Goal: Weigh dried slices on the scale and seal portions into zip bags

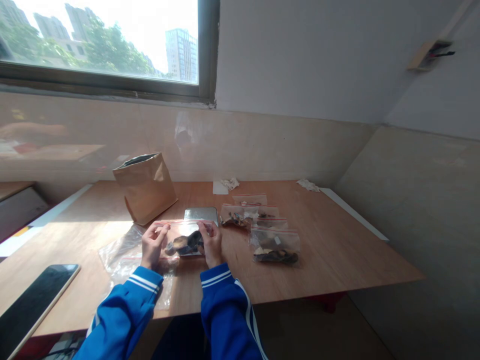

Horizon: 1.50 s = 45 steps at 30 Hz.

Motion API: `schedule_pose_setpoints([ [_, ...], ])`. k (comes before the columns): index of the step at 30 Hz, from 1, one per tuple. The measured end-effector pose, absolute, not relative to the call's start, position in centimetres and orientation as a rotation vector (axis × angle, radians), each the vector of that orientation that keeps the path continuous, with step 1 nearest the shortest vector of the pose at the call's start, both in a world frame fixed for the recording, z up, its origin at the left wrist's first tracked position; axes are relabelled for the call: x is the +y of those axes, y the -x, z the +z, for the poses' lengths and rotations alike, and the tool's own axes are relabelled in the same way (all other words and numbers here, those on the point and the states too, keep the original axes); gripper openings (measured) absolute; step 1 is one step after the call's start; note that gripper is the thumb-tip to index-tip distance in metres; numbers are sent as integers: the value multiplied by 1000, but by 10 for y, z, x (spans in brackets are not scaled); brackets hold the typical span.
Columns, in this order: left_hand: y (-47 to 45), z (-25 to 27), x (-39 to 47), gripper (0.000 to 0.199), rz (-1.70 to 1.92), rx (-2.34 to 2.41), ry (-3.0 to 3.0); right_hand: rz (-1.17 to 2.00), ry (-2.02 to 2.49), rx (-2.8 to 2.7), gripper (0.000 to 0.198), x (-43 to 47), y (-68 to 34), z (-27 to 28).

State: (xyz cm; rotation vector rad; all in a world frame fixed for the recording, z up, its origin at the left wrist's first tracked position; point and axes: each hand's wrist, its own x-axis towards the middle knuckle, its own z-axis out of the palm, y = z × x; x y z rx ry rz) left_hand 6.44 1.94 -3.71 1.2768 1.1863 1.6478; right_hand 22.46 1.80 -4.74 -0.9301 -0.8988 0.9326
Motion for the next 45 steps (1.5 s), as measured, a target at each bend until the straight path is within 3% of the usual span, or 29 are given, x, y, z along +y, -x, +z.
schedule_pose_setpoints([
  [16, -64, -41, 25, 36, 1583, 1146, -1277, 923, 914, -958, 32, 21, -219, -51],
  [45, -65, -34, 19, 27, 1579, 1131, -1330, 969, 899, -896, 26, 20, -220, -50],
])
